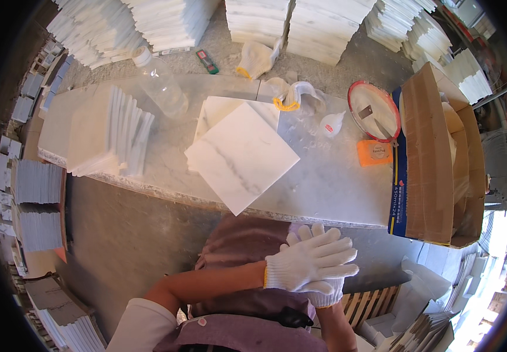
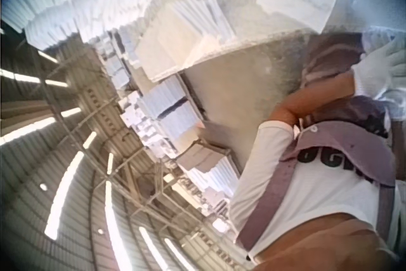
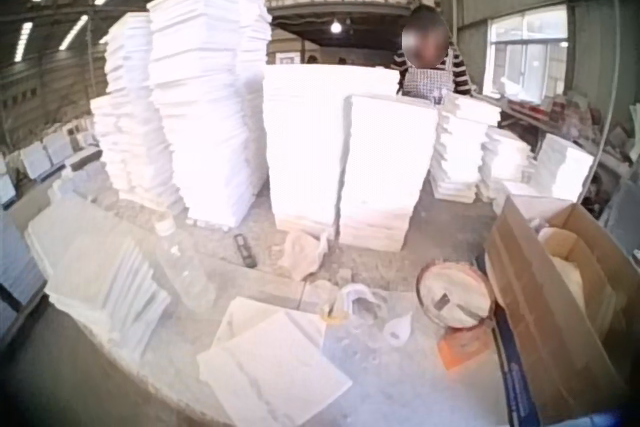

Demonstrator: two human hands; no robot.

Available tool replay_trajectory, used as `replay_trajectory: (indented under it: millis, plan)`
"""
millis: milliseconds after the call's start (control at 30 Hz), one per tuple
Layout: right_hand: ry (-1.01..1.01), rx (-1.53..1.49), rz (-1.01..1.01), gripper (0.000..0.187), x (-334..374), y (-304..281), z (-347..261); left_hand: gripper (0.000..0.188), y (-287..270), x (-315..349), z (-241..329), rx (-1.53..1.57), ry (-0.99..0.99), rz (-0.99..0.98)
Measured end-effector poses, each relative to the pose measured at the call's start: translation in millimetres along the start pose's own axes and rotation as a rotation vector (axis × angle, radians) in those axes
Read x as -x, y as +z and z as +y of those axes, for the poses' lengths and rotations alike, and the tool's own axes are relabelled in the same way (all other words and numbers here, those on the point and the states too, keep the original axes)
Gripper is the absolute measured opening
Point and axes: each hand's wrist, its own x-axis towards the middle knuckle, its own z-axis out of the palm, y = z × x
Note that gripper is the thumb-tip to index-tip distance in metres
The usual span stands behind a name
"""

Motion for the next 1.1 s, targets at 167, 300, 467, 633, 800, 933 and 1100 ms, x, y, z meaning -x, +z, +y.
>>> replay_trajectory:
  millis: [167,300,467,633,800,933,1100]
  plan:
    - [0.028,-0.412,0.044,0.057,17,-1,-37,0.042,-18,41,-3,-0.116,-0.151,-0.007]
    - [-0.223,-0.237,-0.014,0.056,7,-22,-45,0.035,-24,52,-1,-0.252,-0.25,0.008]
    - [-0.212,0.006,0.172,0.045,0,-35,-41,0.015,-25,79,5,-0.195,-0.393,0.021]
    - [-0.072,-0.06,0.176,0.032,2,-41,-3,0.019,-27,93,25,-0.115,-0.595,0.143]
    - [-0.038,-0.182,0.133,0.037,2,-27,11,0.02,-26,104,34,0.009,-0.786,0.206]
    - [-0.027,-0.121,0.094,0.041,0,-31,2,0.019,-29,99,35,0.017,-0.93,0.153]
    - [0.007,-0.076,0.186,0.043,-6,-30,-2,0.026,-27,100,31,-0.048,-0.851,0.189]
